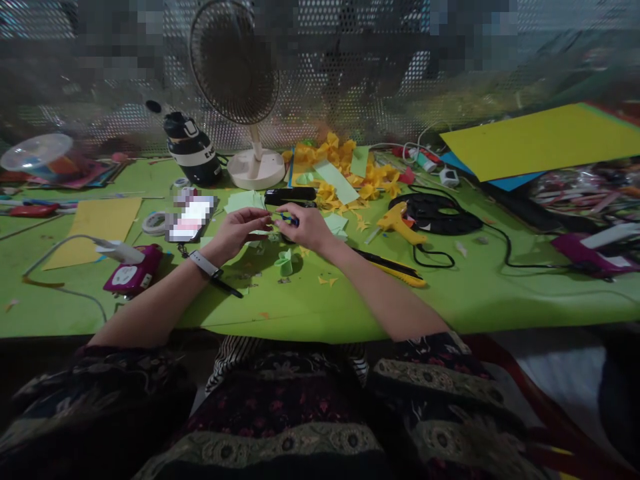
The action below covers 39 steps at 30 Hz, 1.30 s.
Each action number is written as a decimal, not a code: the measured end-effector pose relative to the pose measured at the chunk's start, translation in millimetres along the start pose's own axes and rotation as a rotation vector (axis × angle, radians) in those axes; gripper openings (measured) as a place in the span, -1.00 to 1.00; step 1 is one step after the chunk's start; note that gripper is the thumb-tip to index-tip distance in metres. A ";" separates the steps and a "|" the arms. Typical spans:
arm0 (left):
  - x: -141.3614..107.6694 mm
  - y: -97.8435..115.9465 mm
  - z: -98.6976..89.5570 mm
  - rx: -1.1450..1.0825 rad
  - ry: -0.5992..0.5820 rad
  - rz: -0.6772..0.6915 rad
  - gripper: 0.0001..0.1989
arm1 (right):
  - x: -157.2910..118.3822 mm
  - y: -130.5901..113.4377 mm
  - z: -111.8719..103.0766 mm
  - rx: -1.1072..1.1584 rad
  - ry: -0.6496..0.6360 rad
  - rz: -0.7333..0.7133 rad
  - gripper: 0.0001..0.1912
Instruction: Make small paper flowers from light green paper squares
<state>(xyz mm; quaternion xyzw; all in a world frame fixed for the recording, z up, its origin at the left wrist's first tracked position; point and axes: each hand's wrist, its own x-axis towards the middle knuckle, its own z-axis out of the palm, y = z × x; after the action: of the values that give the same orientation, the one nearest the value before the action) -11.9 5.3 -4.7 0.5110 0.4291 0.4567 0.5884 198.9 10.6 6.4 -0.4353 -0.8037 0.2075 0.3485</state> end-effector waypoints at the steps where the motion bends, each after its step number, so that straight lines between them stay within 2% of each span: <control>1: -0.5 1.3 0.6 0.004 0.006 -0.012 -0.80 | 1.6 1.6 -1.1 -0.036 0.010 0.061 -0.65; 3: -1.6 3.8 1.9 0.016 0.009 -0.042 -0.82 | 5.0 6.3 -2.7 -0.135 -0.012 0.180 -0.70; 5: -2.2 5.6 2.9 0.028 0.006 -0.072 -0.83 | 7.4 11.5 -3.1 -0.257 -0.098 0.256 -0.74; 8: -1.9 6.6 3.4 0.059 0.018 -0.096 -0.86 | 7.6 16.5 -2.0 -0.399 -0.202 0.271 -0.74; 14: -0.2 3.7 2.9 0.157 -0.026 -0.153 -0.89 | 6.2 17.3 -2.4 -0.483 -0.148 0.242 -0.74; 19: -1.9 1.8 4.9 0.341 -0.082 -0.147 -0.88 | 8.3 2.4 -19.2 -0.497 -0.097 0.201 -0.70; 23: -1.0 1.5 4.1 0.577 -0.071 -0.009 -0.86 | 6.9 -10.4 -41.1 -0.432 0.036 0.151 -0.76; 28: -0.3 6.3 0.1 0.706 -0.006 0.124 -0.81 | 5.8 -15.2 -78.3 -0.280 0.208 0.098 -0.74; 30: -3.2 10.8 0.5 0.735 -0.033 0.143 -0.79 | 4.1 -13.5 -98.7 -0.255 0.227 0.111 -0.72; 34: -12.9 20.6 5.1 0.821 -0.245 0.184 -0.72 | -14.4 0.9 -146.4 -0.368 0.198 0.213 -0.72; 37: -18.0 25.8 7.7 0.895 -0.252 0.291 -0.69 | -42.7 19.8 -175.1 -0.574 0.122 0.386 -0.72; 39: -19.1 28.5 8.1 0.908 -0.261 0.320 -0.68 | -61.6 33.5 -183.2 -0.692 0.040 0.500 -0.68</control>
<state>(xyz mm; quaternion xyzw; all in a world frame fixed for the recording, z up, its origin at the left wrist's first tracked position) -10.9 -13.3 25.2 0.8279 0.4235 0.2405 0.2780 376.6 -18.0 84.7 -0.7121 -0.6887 -0.0047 0.1363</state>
